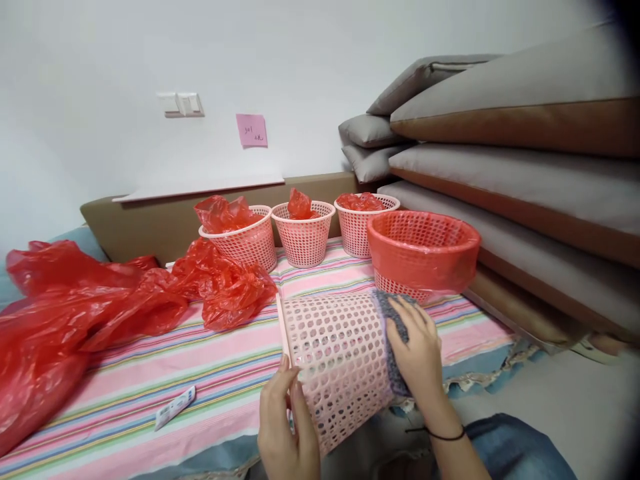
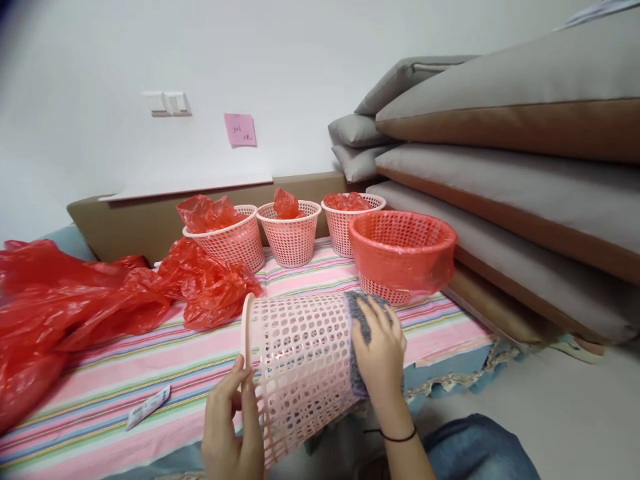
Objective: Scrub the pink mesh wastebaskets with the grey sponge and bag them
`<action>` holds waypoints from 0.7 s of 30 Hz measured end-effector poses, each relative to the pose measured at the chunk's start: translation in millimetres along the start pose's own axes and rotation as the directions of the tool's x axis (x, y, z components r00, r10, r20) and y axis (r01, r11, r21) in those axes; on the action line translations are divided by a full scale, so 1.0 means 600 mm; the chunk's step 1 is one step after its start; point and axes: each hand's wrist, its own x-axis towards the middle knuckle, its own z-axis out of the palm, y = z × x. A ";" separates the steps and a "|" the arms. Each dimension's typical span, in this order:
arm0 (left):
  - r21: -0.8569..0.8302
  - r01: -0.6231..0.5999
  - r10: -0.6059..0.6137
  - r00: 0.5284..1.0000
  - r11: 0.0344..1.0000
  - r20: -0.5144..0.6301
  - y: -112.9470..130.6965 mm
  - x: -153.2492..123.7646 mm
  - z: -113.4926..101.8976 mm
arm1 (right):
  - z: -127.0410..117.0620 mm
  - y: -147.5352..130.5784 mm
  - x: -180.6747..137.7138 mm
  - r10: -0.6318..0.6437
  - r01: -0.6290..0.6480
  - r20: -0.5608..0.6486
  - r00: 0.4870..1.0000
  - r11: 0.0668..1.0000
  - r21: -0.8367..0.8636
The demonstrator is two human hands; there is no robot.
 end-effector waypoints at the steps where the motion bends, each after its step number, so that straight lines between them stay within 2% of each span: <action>1: -0.007 -0.010 0.010 1.000 1.000 -0.002 0.000 -0.003 0.000 | -0.003 0.020 0.003 0.034 -0.034 -0.016 0.999 0.999 0.019; 3: -0.016 -0.019 0.019 1.000 1.000 -0.013 0.001 -0.008 -0.001 | -0.007 0.036 0.004 0.079 -0.078 -0.033 0.996 0.996 0.039; 5: -0.019 -0.021 0.021 0.999 1.000 -0.030 0.002 -0.011 -0.002 | -0.008 0.019 -0.001 0.089 -0.089 -0.052 0.995 0.996 -0.011; 8: -0.016 -0.009 0.008 0.999 1.000 -0.042 0.006 -0.010 -0.004 | -0.004 -0.054 -0.015 -0.019 0.018 -0.013 1.000 0.996 -0.084; 12: 0.024 0.039 -0.038 0.998 0.999 -0.040 0.008 -0.005 -0.007 | 0.002 -0.171 -0.043 -0.251 0.246 0.142 0.958 0.968 0.046; 15: 0.038 0.056 -0.055 0.998 0.998 -0.038 0.007 -0.001 -0.008 | 0.006 -0.217 -0.057 -0.337 0.315 0.185 0.923 0.939 0.139; 18: 0.021 0.054 -0.054 0.998 0.998 -0.026 0.007 -0.002 -0.008 | 0.009 -0.203 -0.049 -0.315 0.289 0.196 0.929 0.946 0.149; 21: -0.005 0.040 -0.040 0.998 0.999 -0.040 0.009 -0.007 -0.008 | 0.007 -0.132 -0.021 -0.191 0.184 0.176 0.966 0.981 0.060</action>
